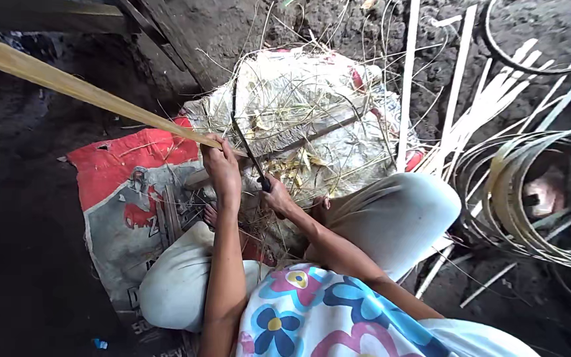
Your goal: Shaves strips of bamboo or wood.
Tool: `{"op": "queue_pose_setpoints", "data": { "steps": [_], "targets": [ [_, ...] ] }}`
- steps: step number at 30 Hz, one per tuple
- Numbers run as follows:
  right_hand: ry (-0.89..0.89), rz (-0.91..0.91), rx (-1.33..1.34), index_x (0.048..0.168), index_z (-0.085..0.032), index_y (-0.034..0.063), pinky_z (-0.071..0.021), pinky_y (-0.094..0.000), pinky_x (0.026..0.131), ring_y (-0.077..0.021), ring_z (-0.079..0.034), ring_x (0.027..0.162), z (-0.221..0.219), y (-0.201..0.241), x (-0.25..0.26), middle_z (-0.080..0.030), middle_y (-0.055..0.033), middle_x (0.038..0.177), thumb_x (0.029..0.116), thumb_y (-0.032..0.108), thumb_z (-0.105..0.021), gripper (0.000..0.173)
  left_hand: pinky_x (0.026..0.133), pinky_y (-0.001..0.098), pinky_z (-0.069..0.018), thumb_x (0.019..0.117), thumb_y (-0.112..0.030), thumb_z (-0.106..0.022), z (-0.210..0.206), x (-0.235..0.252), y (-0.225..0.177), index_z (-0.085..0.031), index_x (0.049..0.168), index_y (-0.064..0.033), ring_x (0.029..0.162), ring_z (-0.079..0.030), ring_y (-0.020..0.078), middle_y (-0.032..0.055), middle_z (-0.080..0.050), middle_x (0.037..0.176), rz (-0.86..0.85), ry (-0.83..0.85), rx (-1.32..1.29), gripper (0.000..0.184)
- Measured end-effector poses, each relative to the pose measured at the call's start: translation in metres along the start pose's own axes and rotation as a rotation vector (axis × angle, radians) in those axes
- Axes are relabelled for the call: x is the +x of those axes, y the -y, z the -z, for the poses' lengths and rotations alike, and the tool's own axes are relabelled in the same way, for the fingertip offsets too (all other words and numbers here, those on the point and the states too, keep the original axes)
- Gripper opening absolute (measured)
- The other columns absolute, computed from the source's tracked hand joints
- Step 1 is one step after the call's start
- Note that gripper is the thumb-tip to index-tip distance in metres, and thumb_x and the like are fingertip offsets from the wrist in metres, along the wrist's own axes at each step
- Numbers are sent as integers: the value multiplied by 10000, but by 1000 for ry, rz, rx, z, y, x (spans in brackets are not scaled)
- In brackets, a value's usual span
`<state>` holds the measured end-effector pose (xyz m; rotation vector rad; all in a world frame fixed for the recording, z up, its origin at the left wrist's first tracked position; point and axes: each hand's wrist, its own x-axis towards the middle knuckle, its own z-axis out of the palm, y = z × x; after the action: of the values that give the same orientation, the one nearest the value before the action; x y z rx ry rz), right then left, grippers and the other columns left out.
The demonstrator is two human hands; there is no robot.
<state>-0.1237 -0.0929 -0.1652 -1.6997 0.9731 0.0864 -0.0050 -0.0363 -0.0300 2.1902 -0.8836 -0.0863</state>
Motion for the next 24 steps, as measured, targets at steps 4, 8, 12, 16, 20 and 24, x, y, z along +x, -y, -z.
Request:
{"op": "queue_pose_setpoints", "data": {
  "steps": [4,8,12,16,20,24],
  "targets": [
    [-57,60,-36,1410,-548,103,-562,-591,743,-380,-697,811,6,21,-10,-702,-213,923,937,120,-674,490,883,374,-550,1099,-190,-459,-6,3,-6,-520,1189,-43,1053,-635,262,174,-592,1200,-43,-20,30,183],
    [-51,88,24,1409,-539,120,-557,-600,661,-392,-685,762,-5,13,-10,-691,-223,922,926,62,-672,504,873,431,-544,1092,-128,-448,-5,4,-7,-514,1215,21,1049,-635,344,254,-583,1207,14,-20,25,204],
    [-61,38,26,1389,-549,80,-552,-597,688,-404,-685,774,-5,27,-12,-687,-236,902,921,61,-677,486,804,419,-566,1091,-143,-471,-7,0,1,-507,1214,-3,957,-646,302,229,-583,1148,14,-48,-46,190],
    [-128,157,-10,1404,-535,147,-545,-593,573,-385,-678,681,-8,18,-15,-690,-199,853,902,74,-678,527,813,405,-561,1089,-129,-466,-6,0,-2,-511,1214,13,969,-649,305,231,-591,1155,-1,-8,-1,195],
    [-95,37,55,1375,-550,110,-549,-609,644,-412,-678,759,-9,22,-8,-683,-233,908,911,64,-684,485,807,394,-570,1096,-149,-457,-4,3,-6,-507,1189,-1,976,-656,294,223,-585,1173,-20,-8,40,182],
    [-169,184,19,1399,-530,148,-538,-572,545,-371,-664,650,-7,22,-17,-678,-188,828,901,77,-692,529,811,379,-555,1086,-113,-442,-10,6,-21,-516,1199,26,978,-654,302,243,-594,1175,-31,10,95,194]
  ]
}}
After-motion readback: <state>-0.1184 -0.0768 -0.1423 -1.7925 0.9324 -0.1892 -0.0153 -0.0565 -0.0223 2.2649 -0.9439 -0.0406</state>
